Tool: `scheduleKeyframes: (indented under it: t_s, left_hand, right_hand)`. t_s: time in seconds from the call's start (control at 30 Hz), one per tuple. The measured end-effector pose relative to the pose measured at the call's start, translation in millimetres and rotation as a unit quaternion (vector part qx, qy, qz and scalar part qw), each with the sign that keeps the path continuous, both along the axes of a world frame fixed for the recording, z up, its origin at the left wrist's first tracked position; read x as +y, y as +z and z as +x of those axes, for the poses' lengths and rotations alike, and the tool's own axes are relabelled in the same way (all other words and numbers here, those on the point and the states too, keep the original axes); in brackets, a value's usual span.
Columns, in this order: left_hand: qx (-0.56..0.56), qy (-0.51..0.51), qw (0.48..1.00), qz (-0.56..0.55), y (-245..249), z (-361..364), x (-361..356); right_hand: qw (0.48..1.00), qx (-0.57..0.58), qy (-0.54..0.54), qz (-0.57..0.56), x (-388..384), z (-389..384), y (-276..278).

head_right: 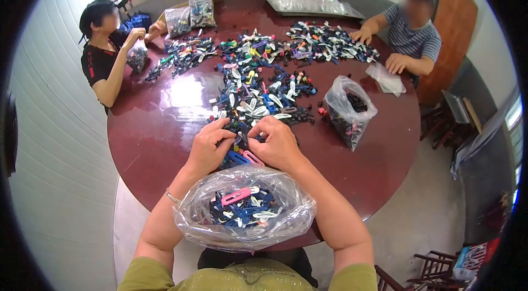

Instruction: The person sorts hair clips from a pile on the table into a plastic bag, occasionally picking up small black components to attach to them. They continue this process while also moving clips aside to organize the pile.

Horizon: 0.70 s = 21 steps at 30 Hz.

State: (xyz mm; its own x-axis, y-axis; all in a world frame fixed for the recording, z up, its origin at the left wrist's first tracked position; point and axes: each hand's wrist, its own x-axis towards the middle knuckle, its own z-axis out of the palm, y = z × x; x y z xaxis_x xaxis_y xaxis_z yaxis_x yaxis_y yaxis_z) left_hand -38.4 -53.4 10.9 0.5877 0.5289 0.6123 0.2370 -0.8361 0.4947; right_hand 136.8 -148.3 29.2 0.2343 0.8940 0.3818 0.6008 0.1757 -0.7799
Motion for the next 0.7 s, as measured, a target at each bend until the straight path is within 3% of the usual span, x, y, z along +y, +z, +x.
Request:
scheduleKeyframes:
  t_s: [0.1,0.23,0.33,0.43,0.57,0.67,0.7]
  left_hand:
    - [-0.017,-0.01,0.999,-0.026,5.6,-0.2,-1.0]
    - [-0.078,-0.004,0.996,-0.03,7.1,3.4,-0.6]
    - [-0.103,-0.012,0.986,-0.131,11.5,1.4,-5.2]
    - [-0.168,-0.036,0.941,-0.291,3.3,1.0,-2.5]
    - [-0.227,-0.054,0.879,-0.416,2.2,1.4,0.7]
    - [-0.223,-0.051,0.879,-0.418,1.4,2.3,0.8]
    - [-0.217,-0.051,0.882,-0.416,1.3,2.9,0.2]
  right_hand:
    - [0.991,0.109,0.005,-0.078,-2.2,6.1,0.6]
    - [0.99,0.126,0.008,-0.06,-2.2,11.0,-0.6]
    - [0.986,0.14,0.012,-0.085,-4.5,13.3,1.2]
    - [0.975,0.198,0.023,-0.098,-9.3,17.6,7.7]
    - [0.931,0.331,0.13,-0.082,-41.9,17.6,52.9]
    - [0.91,0.278,0.298,-0.075,-56.8,27.8,62.4]
    - [0.92,0.277,0.269,-0.07,-55.6,26.1,61.0]
